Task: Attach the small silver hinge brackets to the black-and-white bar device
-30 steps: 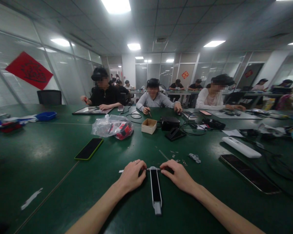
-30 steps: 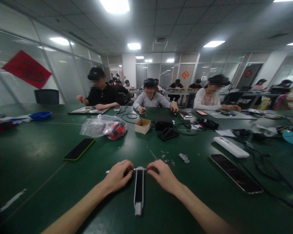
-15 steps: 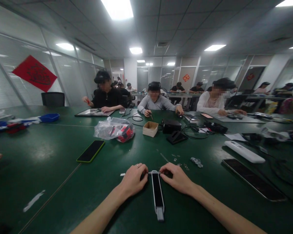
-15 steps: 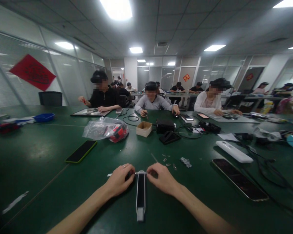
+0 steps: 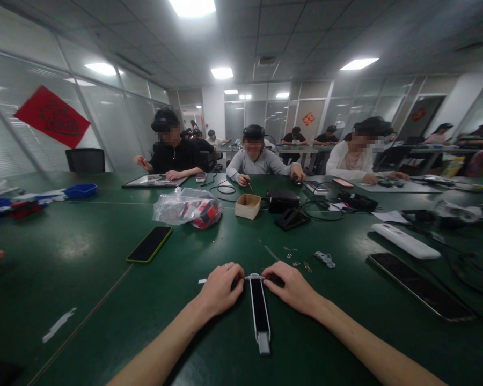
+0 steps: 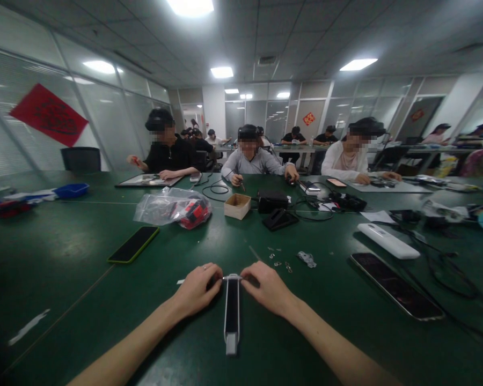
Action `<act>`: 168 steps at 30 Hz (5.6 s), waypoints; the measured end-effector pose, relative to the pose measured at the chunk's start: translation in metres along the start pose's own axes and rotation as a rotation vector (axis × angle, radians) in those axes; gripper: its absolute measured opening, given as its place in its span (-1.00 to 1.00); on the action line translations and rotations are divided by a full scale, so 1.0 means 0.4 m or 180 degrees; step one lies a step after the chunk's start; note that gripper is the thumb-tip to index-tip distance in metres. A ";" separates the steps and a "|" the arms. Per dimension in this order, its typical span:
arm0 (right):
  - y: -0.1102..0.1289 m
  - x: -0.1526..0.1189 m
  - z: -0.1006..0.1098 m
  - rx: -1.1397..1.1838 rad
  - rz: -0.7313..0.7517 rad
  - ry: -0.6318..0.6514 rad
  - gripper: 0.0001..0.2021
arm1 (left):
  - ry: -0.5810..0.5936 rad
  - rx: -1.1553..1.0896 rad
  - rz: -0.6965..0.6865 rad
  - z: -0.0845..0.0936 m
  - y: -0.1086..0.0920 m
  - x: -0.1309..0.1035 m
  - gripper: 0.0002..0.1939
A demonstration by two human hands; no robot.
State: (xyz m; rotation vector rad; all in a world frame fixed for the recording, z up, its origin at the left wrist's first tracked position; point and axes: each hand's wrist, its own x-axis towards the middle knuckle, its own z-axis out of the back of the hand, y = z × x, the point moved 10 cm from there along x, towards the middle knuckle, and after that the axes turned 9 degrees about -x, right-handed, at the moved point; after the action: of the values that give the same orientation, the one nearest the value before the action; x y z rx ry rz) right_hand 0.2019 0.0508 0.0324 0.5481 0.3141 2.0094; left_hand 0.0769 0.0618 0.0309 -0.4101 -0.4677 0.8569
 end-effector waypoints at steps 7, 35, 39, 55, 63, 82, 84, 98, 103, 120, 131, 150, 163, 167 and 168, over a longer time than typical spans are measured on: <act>0.004 0.000 -0.004 -0.0072 0.0080 -0.0042 -0.85 | -0.0036 -0.0042 -0.0035 -0.002 0.000 -0.001 -0.90; 0.014 -0.002 0.011 -0.0246 0.0066 -0.0178 -0.87 | -0.0026 -0.0061 -0.0007 -0.002 0.002 0.001 -0.90; 0.010 -0.002 0.008 -0.0274 0.0052 -0.0195 -0.88 | -0.0023 -0.0035 0.0054 -0.002 0.008 -0.001 -0.90; 0.013 -0.002 0.010 -0.0274 0.0068 -0.0192 -0.87 | -0.0045 -0.0021 -0.0004 0.000 0.003 0.000 -0.90; 0.010 -0.001 0.010 -0.0324 0.0095 -0.0239 -0.88 | 0.0043 -0.0008 0.0090 -0.005 0.007 0.002 -0.90; 0.007 -0.007 0.015 -0.0279 -0.0007 -0.0169 -0.86 | -0.0016 -0.0027 0.0033 0.001 0.003 0.002 -0.90; 0.006 -0.009 0.016 -0.0287 -0.0016 -0.0171 -0.87 | -0.0031 -0.0030 0.0014 0.002 0.002 0.001 -0.90; -0.004 -0.018 0.040 -0.0606 0.0104 -0.0325 -0.87 | -0.0003 -0.0035 -0.0004 0.001 0.004 0.002 -0.89; -0.100 -0.043 0.144 -0.1204 -0.0119 -0.0590 -0.82 | 0.0038 -0.0092 0.0017 -0.005 0.016 0.004 -0.87; -0.282 -0.072 0.130 -0.1272 -0.1124 0.0186 -0.80 | -0.0025 -0.0096 -0.0081 -0.001 0.010 0.004 -0.89; -0.184 -0.052 0.107 -0.0823 -0.0853 -0.0060 -0.81 | 0.0077 -0.0112 0.0063 0.004 0.000 -0.002 -0.88; -0.012 -0.022 0.018 0.0149 -0.0249 -0.0177 -0.83 | -0.0025 -0.0012 -0.0103 0.001 -0.008 0.000 -0.90; -0.012 -0.018 0.021 0.0278 -0.0189 -0.0268 -0.88 | -0.0019 0.0008 -0.0075 -0.002 -0.004 0.000 -0.91; -0.024 -0.016 0.007 0.0437 -0.0266 -0.0132 -0.86 | -0.0015 0.0019 -0.0096 -0.001 -0.009 -0.001 -0.89; -0.025 -0.016 0.004 0.0483 -0.0281 -0.0103 -0.85 | -0.0016 0.0016 -0.0104 0.000 -0.011 -0.001 -0.89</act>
State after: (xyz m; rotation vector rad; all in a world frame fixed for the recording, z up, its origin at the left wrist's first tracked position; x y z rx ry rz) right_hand 0.2130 0.0499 0.0279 0.6498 0.4658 1.8996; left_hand 0.0792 0.0590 0.0331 -0.3948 -0.4756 0.8275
